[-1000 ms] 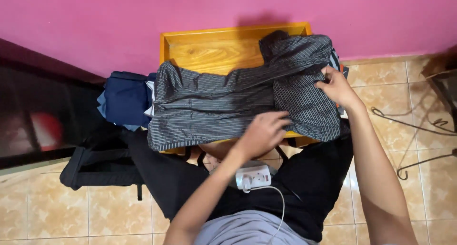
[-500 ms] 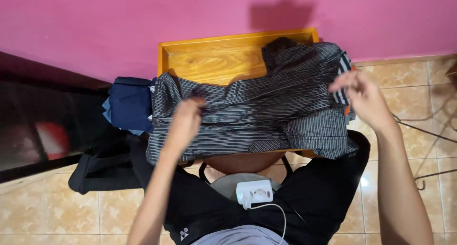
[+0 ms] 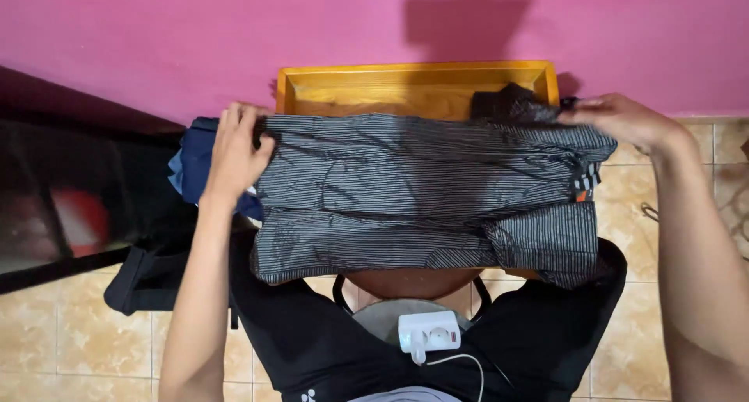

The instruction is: Folding various items of clothing including shirts, pants, and a jacket on a small wooden tray.

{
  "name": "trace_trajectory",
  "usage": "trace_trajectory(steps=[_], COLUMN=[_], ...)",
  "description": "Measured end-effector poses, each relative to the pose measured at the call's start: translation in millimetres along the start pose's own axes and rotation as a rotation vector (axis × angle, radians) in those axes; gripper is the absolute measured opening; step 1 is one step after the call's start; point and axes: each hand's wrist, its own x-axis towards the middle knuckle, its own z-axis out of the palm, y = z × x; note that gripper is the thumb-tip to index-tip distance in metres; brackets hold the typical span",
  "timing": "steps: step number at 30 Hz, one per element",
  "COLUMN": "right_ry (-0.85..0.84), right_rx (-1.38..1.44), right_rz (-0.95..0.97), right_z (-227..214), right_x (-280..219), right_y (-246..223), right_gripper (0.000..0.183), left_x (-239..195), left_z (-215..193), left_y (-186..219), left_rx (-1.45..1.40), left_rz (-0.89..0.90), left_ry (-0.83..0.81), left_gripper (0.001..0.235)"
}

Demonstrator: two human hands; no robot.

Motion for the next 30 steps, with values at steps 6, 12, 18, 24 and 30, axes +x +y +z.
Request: trace_trajectory(steps=[6, 12, 18, 24, 30], right_ry=[0.099, 0.444, 0.618, 0.549, 0.371], right_rx=[0.434, 0.823, 0.468, 0.673, 0.631], right_rz=[-0.062, -0.562, -0.275, -0.347, -0.207], right_z=[0.8, 10.6, 84.6, 141.8, 149.5], right_x=[48.5, 68.0, -67.1, -77.6, -93.9], right_y=[33.5, 71.5, 64.8, 104.1, 112.0], right_gripper=[0.026, 0.049, 0.035, 0.032, 0.040], left_x=[11.0, 14.3, -73.8, -127.1, -133.4], left_z=[34.8, 2.2, -48.2, -32.1, -17.0], left_y=[-17.9, -4.3, 52.9, 51.9, 54.3], left_rx=[0.316, 0.098, 0.094, 0.177, 0.065], left_rz=[0.028, 0.013, 0.044, -0.028, -0.200], left_ry=[-0.250, -0.202, -0.036, -0.065, -0.022], left_gripper=[0.054, 0.017, 0.005, 0.023, 0.018])
